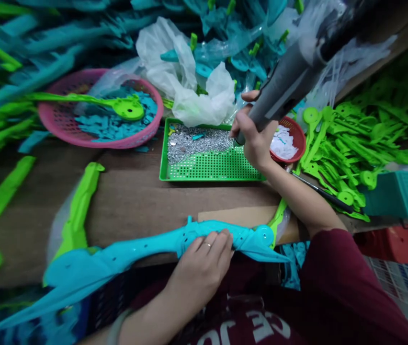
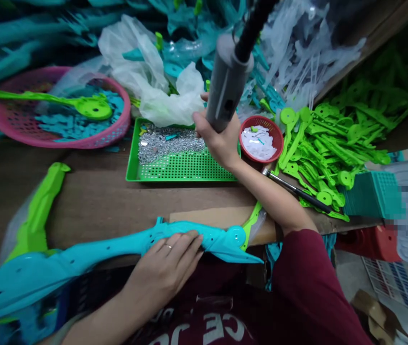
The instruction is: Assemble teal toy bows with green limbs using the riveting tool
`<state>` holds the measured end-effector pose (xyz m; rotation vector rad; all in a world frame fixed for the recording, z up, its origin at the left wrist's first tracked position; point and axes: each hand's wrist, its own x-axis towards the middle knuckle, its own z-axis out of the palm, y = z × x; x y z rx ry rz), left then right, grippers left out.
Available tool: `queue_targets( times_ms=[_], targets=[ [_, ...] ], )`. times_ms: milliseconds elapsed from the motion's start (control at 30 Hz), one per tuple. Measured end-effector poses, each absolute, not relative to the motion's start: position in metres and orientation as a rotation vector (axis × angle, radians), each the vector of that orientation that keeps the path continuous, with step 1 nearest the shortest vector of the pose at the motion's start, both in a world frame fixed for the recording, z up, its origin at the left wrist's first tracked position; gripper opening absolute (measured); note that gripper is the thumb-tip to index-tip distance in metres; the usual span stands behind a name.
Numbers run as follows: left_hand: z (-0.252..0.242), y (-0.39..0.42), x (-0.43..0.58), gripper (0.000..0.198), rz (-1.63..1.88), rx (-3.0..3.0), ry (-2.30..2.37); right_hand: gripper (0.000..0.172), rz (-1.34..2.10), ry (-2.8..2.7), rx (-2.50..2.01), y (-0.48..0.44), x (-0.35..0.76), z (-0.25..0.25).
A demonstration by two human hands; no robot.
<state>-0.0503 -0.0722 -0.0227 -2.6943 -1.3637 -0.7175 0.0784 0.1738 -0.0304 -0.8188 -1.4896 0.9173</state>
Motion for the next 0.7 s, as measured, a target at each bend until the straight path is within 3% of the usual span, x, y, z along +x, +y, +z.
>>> queue_targets(
  times_ms=[133,367,600,700],
  targets=[
    [-0.012,-0.011,-0.074,0.029,-0.730,-2.833,-1.233,0.051,0.791,-1.359,-0.862,0.175,0.084,-0.015],
    [-0.040,0.136,-0.049,0.054,-0.242,-3.244,-0.884,0.043,0.666,-1.264,-0.788,0.172,0.106,0.010],
    [-0.033,0.133,-0.082,0.069,-0.086,-2.937,-1.044,0.046,0.730,-1.343,-0.752,0.166,0.101,-0.007],
    [-0.026,0.126,-0.090,0.065,-0.087,-2.806,-1.114,0.049,0.813,-1.339,-0.748,0.170,0.096,-0.021]
  ],
)
